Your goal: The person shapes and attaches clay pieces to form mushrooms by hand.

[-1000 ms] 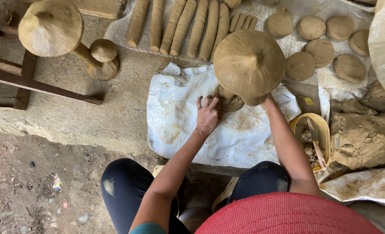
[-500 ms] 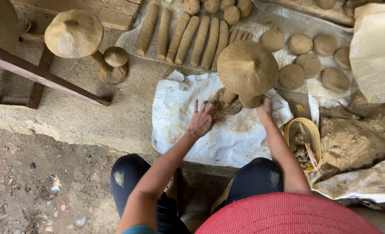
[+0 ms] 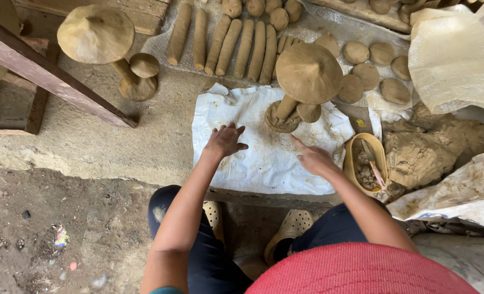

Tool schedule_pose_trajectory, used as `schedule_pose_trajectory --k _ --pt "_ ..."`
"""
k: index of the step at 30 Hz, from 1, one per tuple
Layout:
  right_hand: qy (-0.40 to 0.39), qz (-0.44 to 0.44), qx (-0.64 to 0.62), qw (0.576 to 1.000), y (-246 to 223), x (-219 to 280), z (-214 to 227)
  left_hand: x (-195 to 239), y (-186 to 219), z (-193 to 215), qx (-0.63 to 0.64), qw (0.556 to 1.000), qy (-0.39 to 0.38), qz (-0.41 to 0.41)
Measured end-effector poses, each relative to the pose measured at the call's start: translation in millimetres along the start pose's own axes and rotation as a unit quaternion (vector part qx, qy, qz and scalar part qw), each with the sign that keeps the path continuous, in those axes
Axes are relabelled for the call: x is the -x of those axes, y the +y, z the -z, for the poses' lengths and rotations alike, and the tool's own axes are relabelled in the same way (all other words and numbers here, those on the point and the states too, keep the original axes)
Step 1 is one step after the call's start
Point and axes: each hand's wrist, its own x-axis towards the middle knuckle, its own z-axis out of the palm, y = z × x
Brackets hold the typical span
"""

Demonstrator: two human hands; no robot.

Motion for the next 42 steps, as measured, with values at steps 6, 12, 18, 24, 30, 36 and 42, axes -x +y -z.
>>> schedule_pose_trajectory --k 6,12,18,24,30,36,42 --pt "0.138 -0.018 0.032 0.99 -54 -64 -51 -8 -10 -10 0.022 0.999 -0.032 0.017" --pt "0.167 -0.069 0.052 0.982 -59 -86 -75 -10 -16 -14 0.016 1.0 -0.021 0.017" --pt "0.197 -0.114 -0.052 0.972 -22 -88 -96 -11 -18 -17 0.018 0.999 -0.034 0.02" --pt "0.502 -0.105 -0.191 0.837 19 -131 -123 -16 -16 -16 0.019 1.0 -0.02 0.013" --pt "0.513 -0.133 -0.218 0.819 -13 -167 -101 -16 -9 -17 0.018 1.0 -0.021 -0.004" --pt "0.455 -0.196 -0.242 0.834 -29 -159 -83 -14 -6 -14 0.015 0.999 -0.041 0.017" --pt "0.45 -0.188 -0.24 0.839 -21 -151 -76 -8 -4 -13 0.008 0.998 -0.05 0.027"
